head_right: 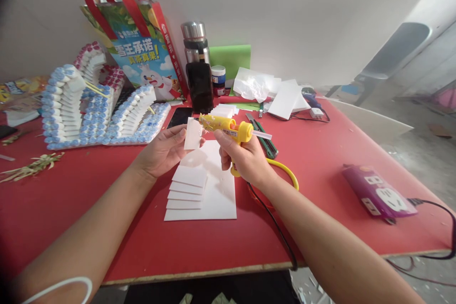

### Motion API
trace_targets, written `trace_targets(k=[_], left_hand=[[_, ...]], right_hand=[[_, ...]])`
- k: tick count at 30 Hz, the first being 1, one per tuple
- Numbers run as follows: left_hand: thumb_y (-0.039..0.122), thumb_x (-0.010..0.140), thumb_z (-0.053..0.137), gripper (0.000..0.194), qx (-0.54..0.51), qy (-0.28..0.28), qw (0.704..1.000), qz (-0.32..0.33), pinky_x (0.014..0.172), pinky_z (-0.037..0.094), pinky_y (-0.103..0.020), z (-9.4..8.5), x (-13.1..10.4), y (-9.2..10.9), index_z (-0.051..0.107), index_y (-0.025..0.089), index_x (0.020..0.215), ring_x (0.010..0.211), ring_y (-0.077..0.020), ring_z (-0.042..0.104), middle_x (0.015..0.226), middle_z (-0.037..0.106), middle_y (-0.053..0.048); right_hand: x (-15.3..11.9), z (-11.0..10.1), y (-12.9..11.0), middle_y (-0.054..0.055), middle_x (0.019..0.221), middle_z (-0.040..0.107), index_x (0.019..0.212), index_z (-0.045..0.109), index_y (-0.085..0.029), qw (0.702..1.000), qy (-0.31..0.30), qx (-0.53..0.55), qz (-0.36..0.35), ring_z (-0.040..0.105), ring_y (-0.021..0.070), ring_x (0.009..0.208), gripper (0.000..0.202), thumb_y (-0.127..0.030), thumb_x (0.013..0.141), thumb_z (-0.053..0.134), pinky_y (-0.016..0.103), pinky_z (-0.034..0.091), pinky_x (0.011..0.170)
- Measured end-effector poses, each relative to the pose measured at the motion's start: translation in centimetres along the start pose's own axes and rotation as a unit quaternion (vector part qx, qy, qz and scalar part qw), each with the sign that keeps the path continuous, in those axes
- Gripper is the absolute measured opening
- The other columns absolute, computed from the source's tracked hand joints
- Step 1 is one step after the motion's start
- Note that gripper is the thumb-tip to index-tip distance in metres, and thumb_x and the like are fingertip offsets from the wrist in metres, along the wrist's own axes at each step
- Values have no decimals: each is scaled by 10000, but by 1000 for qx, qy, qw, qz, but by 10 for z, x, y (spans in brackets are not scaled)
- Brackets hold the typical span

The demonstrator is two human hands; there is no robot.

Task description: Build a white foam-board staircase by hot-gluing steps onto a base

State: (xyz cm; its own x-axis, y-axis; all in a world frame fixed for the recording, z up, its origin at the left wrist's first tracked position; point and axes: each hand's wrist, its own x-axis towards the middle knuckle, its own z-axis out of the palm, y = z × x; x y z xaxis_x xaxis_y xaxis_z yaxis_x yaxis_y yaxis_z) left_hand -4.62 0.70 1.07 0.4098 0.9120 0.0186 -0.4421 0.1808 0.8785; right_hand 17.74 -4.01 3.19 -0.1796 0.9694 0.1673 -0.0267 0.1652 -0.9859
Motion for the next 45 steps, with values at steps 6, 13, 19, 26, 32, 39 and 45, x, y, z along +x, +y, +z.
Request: trace_targets(k=[6,13,19,26,32,39,45], left_hand=[[262,884,735,232,2,-4,1000,8,1003,539,-466,1,0,1,797,186,1094,1095,-299,717,1060,792,-113],[261,869,750,257,-8,5,1000,10,1015,534,-470,1,0,2,790,174,1108,1084,-292,719,1016,795,-114],[256,895,719,213,-7,-2,1000,18,1007,538,-461,-2,2,1,787,161,1072,1060,-278,724,1045,788,-119],[229,872,737,207,-37,30,999,20,995,543,-467,0,3,2,778,148,1058,1030,-276,730,1077,781,-121],[233,862,750,224,-48,29,998,26,985,545,-439,3,3,5,773,147,1068,1045,-256,718,1096,774,-111],[237,888,716,185,-41,45,997,37,950,546,-384,1,3,7,774,171,1051,1014,-220,706,1103,770,-87],[212,903,689,185,-67,61,995,41,929,566,-379,-2,5,8,767,161,1062,1025,-219,714,1119,773,-93]], right_hand=[[0,1,0,-22,481,519,566,520,-207,1000,1,2,13,548,130,448,525,-576,925,622,290,410,464],[0,3,-3,-25,501,519,569,513,-207,1000,-8,6,21,550,124,445,518,-571,920,627,287,424,457],[-2,3,-1,-30,520,524,588,512,-206,999,-15,4,33,564,122,449,513,-586,911,631,283,448,460],[-3,5,2,-37,521,533,618,551,-212,999,-31,2,40,574,121,453,479,-579,916,629,274,442,455],[-4,7,2,-36,503,537,633,571,-218,998,-46,-14,41,578,131,442,454,-566,919,630,284,421,448],[-5,8,2,-37,512,535,620,523,-214,996,-63,-26,65,582,128,449,476,-569,922,620,282,427,462],[-5,8,6,-38,518,537,698,607,-215,994,-85,-33,56,576,127,453,427,-571,934,605,287,444,475]])
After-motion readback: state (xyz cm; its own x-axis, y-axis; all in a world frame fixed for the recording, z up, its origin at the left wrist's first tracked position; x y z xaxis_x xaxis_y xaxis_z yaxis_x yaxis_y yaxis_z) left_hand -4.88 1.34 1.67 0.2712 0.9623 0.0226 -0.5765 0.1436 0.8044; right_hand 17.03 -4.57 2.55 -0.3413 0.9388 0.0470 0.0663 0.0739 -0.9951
